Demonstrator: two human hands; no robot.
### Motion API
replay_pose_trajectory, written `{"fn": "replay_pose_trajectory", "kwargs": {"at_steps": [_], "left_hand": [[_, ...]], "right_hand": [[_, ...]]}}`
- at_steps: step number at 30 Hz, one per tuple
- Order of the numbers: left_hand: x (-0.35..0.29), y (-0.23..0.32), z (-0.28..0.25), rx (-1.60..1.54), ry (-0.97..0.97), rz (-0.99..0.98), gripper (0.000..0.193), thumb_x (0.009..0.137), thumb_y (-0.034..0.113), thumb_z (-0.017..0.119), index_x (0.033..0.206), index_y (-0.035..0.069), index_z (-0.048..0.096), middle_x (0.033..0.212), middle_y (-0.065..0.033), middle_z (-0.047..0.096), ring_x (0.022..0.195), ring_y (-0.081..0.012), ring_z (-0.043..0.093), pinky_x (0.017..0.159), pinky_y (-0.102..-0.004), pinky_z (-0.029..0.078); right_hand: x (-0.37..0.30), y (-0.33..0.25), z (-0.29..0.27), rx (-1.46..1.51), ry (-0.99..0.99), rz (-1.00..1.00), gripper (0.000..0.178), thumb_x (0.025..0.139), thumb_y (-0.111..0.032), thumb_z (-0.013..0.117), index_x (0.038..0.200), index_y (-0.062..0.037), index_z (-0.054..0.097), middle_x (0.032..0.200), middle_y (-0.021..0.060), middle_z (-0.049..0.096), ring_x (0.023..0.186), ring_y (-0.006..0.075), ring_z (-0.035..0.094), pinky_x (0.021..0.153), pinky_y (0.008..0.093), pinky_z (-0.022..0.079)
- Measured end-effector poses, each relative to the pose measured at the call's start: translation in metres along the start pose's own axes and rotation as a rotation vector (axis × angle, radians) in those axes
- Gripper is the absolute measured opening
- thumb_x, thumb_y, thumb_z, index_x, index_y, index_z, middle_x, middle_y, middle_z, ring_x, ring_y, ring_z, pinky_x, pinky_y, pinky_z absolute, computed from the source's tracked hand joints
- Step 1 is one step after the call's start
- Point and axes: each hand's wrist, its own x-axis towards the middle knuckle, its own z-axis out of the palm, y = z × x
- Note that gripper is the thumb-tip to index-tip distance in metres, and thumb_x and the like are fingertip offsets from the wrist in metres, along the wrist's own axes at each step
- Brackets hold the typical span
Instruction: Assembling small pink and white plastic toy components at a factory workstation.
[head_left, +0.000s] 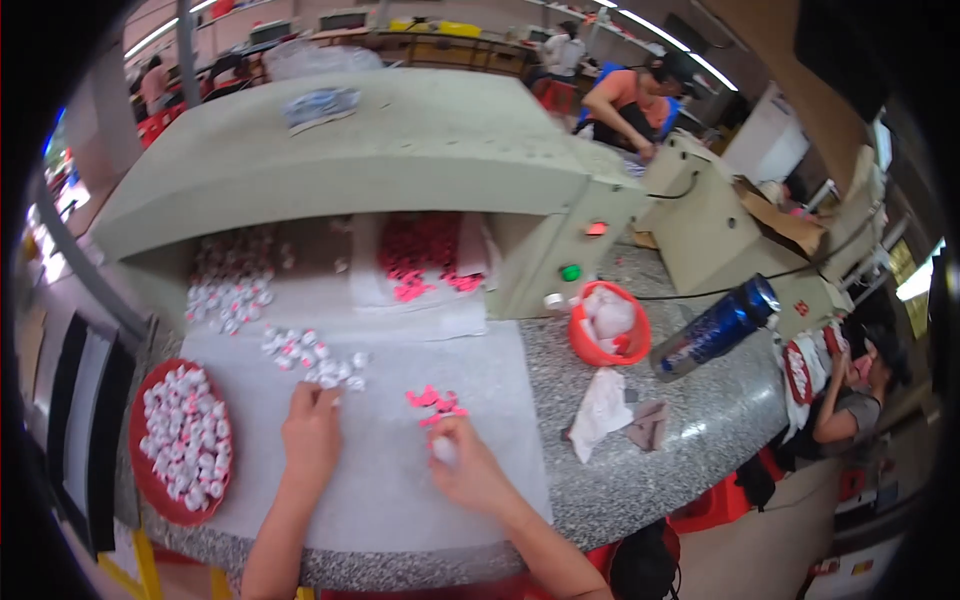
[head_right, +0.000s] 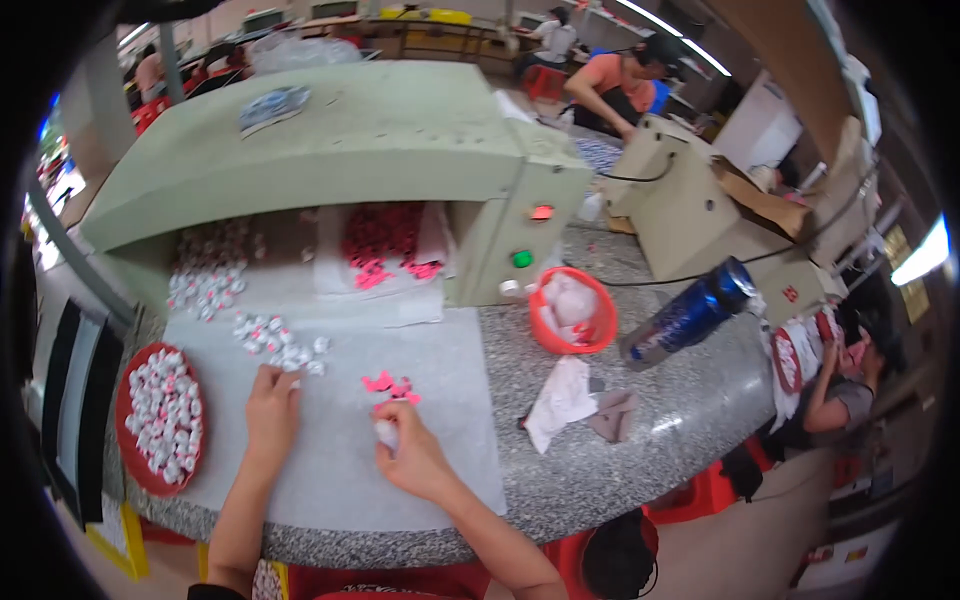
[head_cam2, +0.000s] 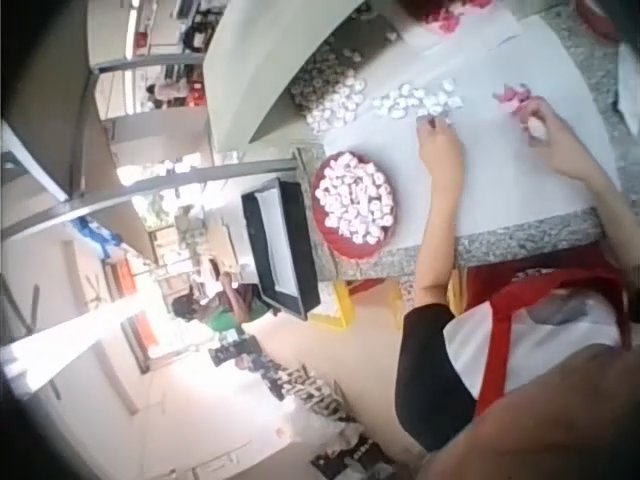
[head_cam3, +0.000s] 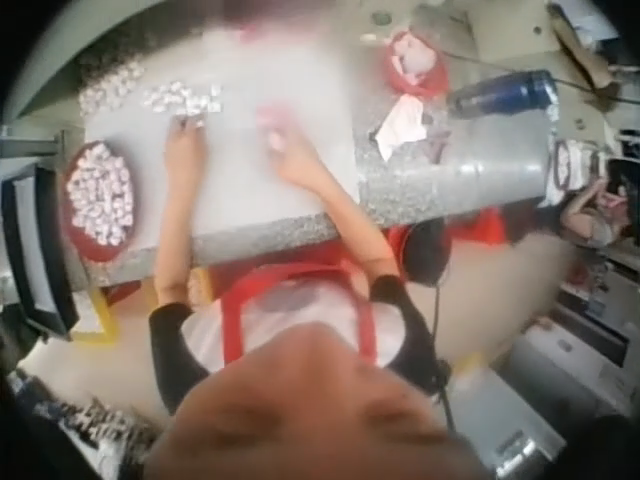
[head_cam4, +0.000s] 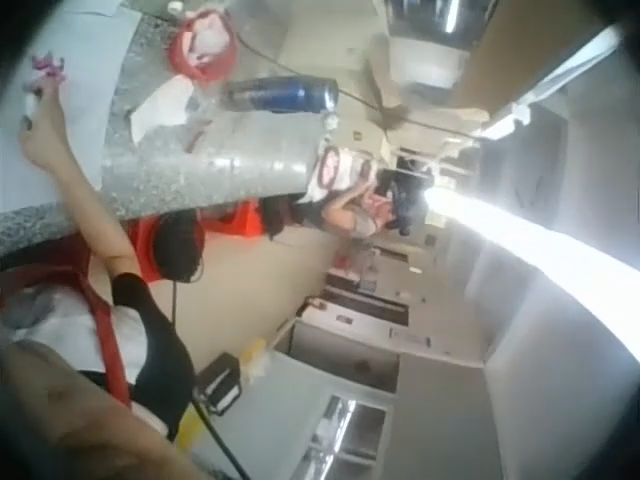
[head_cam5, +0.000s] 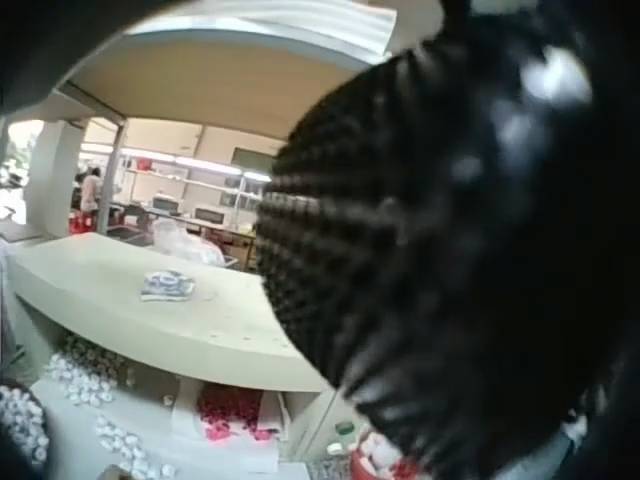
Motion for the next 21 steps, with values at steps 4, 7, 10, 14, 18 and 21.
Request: {"fn": "replay_pose_trajectory", "kwargs": {"at_steps": [4, 7, 10, 14, 18, 21], "left_hand": [[-0.023, -0.025, -0.009, -0.52, -0.126, -0.208, 0.012, 0.075, -0.002, 0.057, 0.087, 0.001, 0.058, 0.082, -0.0089, 0.058, 0.067, -0.0195, 0.059, 0.058, -0.0305, 0.049], [-0.021, 0.016, -0.024, -1.443, -0.286, -0.849, 0.015, 0.079, -0.001, 0.055, 0.094, -0.002, 0.057, 0.086, -0.011, 0.06, 0.072, -0.0195, 0.061, 0.062, -0.0297, 0.053], [-0.025, 0.037, -0.021, -1.795, -0.335, -0.897, 0.025, 0.082, 0.004, 0.054, 0.105, -0.004, 0.053, 0.096, -0.0186, 0.058, 0.081, -0.0244, 0.061, 0.073, -0.0307, 0.053], [-0.017, 0.049, -0.014, -1.935, -0.399, -0.92, 0.029, 0.084, 0.007, 0.053, 0.11, -0.005, 0.051, 0.106, -0.0213, 0.055, 0.088, -0.0245, 0.061, 0.078, -0.0313, 0.051], [-0.023, 0.049, -0.023, -1.6, -0.349, -0.686, 0.029, 0.081, -0.002, 0.055, 0.11, -0.005, 0.051, 0.109, -0.0197, 0.055, 0.092, -0.022, 0.06, 0.08, -0.0308, 0.051], [-0.032, 0.049, -0.026, -1.424, -0.318, -0.615, 0.032, 0.078, -0.007, 0.056, 0.11, -0.004, 0.052, 0.109, -0.0178, 0.055, 0.093, -0.0202, 0.059, 0.08, -0.0292, 0.05]], "right_hand": [[-0.002, -0.01, 0.0, -0.079, 0.018, -0.12, 0.033, 0.071, 0.007, 0.048, 0.101, -0.0046, 0.042, 0.091, 0.0084, 0.047, 0.086, 0.0192, 0.052, 0.078, 0.029, 0.041], [-0.003, -0.011, -0.003, -0.185, 0.003, -0.253, 0.035, 0.072, 0.008, 0.047, 0.104, -0.0046, 0.043, 0.092, 0.0089, 0.047, 0.084, 0.0204, 0.052, 0.079, 0.0297, 0.042], [0.001, -0.025, -0.015, -0.141, 0.066, -0.169, 0.035, 0.073, 0.008, 0.053, 0.106, -0.0039, 0.046, 0.095, 0.0093, 0.051, 0.087, 0.019, 0.055, 0.079, 0.0293, 0.043], [0.001, -0.035, -0.03, 0.326, 0.212, -0.02, 0.032, 0.072, 0.008, 0.058, 0.101, 0.0001, 0.049, 0.092, 0.0084, 0.056, 0.087, 0.0162, 0.056, 0.075, 0.028, 0.046], [-0.011, -0.045, -0.022, 0.384, 0.336, 0.039, 0.026, 0.068, 0.002, 0.06, 0.093, -0.0001, 0.052, 0.087, 0.0082, 0.056, 0.077, 0.0142, 0.057, 0.067, 0.0258, 0.047], [-0.025, -0.051, -0.011, 0.267, 0.325, -0.108, 0.025, 0.067, -0.002, 0.061, 0.09, -0.0004, 0.054, 0.086, 0.0077, 0.057, 0.073, 0.0134, 0.056, 0.063, 0.0241, 0.045]]}}
